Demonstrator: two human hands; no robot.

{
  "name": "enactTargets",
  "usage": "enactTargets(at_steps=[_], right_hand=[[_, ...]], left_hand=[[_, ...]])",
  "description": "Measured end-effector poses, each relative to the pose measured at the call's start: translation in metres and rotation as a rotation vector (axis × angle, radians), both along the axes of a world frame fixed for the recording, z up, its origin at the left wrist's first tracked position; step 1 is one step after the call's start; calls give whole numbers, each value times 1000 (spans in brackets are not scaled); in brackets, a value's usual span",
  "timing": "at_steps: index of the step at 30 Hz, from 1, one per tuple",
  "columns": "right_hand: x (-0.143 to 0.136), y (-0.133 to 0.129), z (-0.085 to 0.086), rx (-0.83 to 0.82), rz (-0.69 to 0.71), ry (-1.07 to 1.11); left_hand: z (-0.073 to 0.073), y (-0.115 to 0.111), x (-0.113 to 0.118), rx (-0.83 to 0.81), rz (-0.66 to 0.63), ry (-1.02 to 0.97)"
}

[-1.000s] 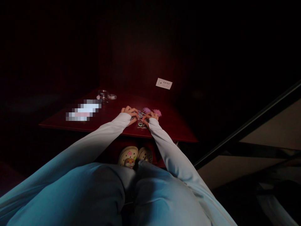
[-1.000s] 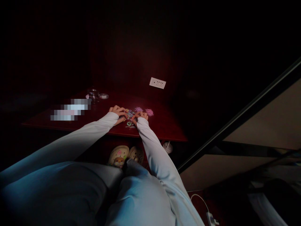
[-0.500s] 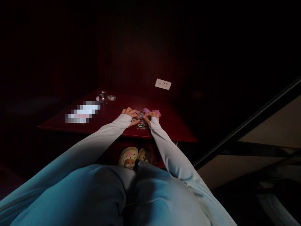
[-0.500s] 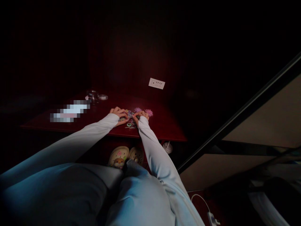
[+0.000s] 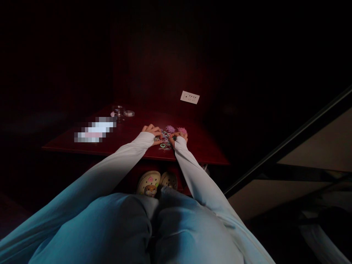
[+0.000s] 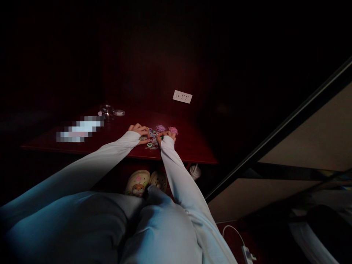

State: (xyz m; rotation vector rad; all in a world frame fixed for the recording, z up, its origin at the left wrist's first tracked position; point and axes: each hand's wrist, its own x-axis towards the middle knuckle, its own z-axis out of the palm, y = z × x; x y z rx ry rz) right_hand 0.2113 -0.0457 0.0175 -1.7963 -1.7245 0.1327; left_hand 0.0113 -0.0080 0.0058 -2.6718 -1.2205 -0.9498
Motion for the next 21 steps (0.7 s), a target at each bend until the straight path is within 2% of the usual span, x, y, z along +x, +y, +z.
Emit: enactTargets(at_steps=[6, 10, 12, 17, 21], right_hand=[[0, 0, 3, 48, -18, 117], [1, -1, 4, 95, 140, 153], [1, -2, 4, 80, 171, 132], [-4, -7, 6, 5, 75, 40], [-5, -9, 9, -17, 69, -1]], left_hand=[[-2, 3, 1, -6, 27, 9], [0, 4, -1, -7, -29, 17], [0, 4, -2, -6, -39, 10], [-2, 4, -3, -19, -60, -24], [-3, 6, -3, -30, -69, -37]])
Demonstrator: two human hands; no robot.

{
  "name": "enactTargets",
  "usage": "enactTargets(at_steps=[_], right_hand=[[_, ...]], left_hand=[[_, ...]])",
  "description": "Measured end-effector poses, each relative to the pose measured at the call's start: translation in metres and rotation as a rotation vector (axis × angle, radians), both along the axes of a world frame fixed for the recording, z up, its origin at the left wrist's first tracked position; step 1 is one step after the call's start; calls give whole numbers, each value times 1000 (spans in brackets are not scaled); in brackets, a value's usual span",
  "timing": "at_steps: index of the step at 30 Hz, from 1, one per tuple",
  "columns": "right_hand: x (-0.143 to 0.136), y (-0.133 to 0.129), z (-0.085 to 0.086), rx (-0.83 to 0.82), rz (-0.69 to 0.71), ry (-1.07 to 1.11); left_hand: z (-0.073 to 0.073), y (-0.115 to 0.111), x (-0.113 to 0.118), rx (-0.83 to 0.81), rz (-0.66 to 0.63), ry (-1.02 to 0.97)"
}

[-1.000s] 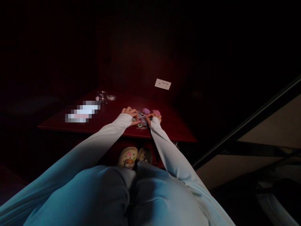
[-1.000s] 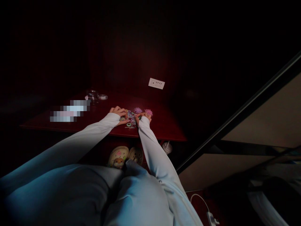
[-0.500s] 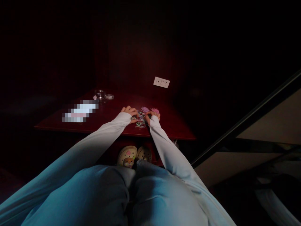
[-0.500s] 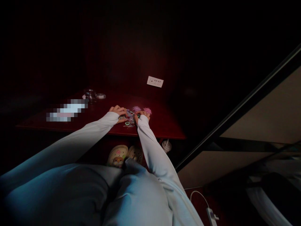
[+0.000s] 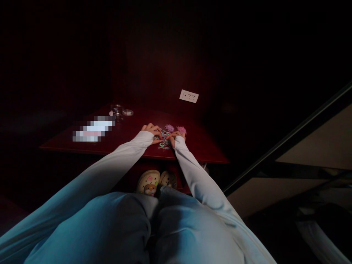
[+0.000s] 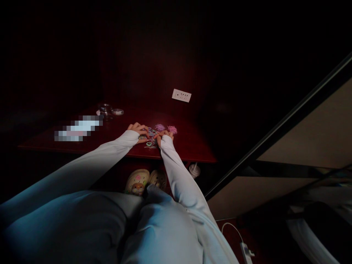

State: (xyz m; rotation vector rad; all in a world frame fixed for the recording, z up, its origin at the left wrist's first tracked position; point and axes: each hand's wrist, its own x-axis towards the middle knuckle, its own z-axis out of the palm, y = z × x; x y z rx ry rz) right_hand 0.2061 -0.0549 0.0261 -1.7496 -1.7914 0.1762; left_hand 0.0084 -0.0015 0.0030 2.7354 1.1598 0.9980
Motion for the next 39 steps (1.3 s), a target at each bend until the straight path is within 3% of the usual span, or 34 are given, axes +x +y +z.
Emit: enactTargets(at_steps=[9, 19, 28, 39], right_hand=[[6, 6, -7, 21, 38, -2], [6, 3, -3, 35, 7, 37], [8, 0, -6, 42, 213, -62], [10, 4, -9, 78, 152, 12]], left_hand=[[1, 4, 3, 22, -10, -35], [2, 1, 9, 8, 17, -61], [6, -4, 2, 23, -28, -90], [2, 0, 5, 46, 30, -165]])
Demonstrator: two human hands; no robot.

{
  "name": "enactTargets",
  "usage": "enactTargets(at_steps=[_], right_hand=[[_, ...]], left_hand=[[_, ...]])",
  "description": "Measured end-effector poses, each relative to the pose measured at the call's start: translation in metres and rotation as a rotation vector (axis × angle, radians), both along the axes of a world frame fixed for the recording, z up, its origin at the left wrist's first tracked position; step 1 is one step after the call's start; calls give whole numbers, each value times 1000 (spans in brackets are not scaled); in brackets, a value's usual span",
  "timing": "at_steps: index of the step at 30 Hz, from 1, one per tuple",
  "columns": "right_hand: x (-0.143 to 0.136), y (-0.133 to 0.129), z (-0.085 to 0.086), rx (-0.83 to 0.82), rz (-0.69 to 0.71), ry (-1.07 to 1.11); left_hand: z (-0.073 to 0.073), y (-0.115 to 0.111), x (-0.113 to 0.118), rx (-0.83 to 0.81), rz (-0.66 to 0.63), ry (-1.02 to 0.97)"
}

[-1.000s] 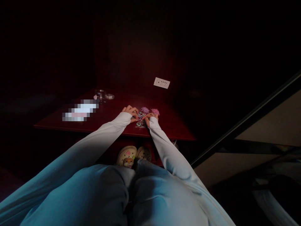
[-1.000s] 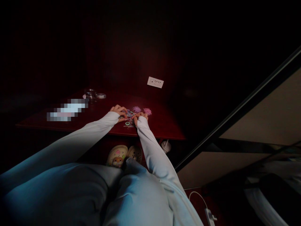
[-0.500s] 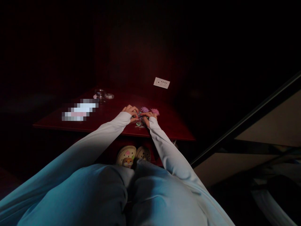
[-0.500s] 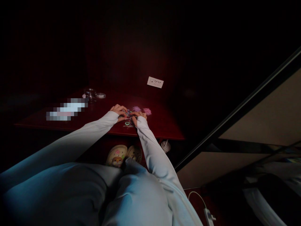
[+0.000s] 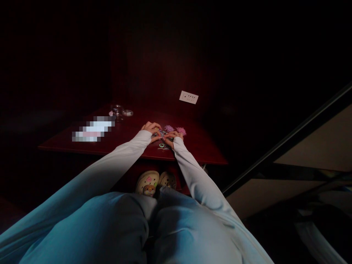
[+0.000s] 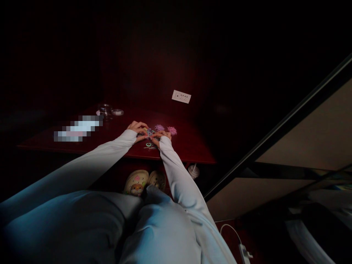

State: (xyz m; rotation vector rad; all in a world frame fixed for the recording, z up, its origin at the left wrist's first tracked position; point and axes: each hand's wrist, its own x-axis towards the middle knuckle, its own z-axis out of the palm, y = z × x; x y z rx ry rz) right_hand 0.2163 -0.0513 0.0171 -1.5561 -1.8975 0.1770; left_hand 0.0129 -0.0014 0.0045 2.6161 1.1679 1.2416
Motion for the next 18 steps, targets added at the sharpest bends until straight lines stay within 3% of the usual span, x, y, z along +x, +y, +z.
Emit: enactTargets(at_steps=[4, 8, 12, 18], right_hand=[[-1, 0, 4, 16, 23, -15], [7, 10, 8, 76, -67, 28], [26, 31, 16, 99, -175, 67], [38, 72, 33, 124, -215, -78]], left_hand=[[2, -4, 0, -2, 19, -26], [9, -13, -2, -28, 46, -35], [13, -21, -2, -44, 48, -30], [11, -23, 0, -78, 55, -22]])
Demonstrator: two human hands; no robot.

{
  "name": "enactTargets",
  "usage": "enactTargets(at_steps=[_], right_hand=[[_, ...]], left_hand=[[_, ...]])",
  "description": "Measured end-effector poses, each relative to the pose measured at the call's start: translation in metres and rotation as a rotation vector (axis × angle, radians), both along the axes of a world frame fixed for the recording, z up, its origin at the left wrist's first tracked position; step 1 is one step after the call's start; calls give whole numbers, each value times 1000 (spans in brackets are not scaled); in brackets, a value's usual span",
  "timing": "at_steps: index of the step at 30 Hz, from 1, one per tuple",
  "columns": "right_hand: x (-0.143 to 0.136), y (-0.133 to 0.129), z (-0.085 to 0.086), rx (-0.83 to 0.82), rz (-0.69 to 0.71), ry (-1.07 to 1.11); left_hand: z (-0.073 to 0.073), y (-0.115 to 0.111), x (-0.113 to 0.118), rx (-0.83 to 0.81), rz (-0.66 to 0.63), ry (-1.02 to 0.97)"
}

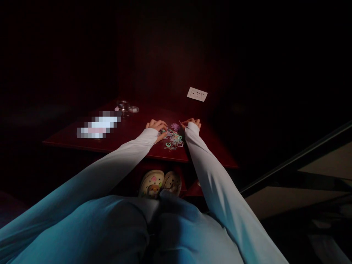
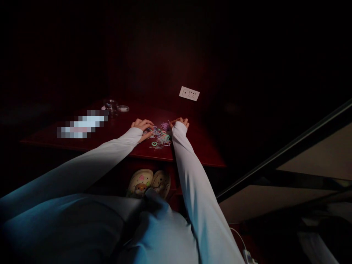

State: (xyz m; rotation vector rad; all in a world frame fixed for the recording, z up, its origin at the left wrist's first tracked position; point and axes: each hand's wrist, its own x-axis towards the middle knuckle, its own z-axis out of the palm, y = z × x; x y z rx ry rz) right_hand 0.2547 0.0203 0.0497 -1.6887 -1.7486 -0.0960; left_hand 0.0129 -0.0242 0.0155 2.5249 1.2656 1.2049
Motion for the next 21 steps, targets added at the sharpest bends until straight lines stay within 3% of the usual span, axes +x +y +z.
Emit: enactTargets(at_steps=[4, 8, 13, 21], right_hand=[[-6, 2, -5, -12, 31, -16], [-10, -28, -17, 6, -57, 123], [-7, -62, -28, 70, 39, 212], [-2, -39, -47, -28, -1, 325]], left_hand=[[-1, 0, 3, -15, 17, -2], [-2, 4, 4, -35, 102, -72], [-6, 15, 1, -68, 194, -150], [-19, 31, 6, -178, 240, -223]])
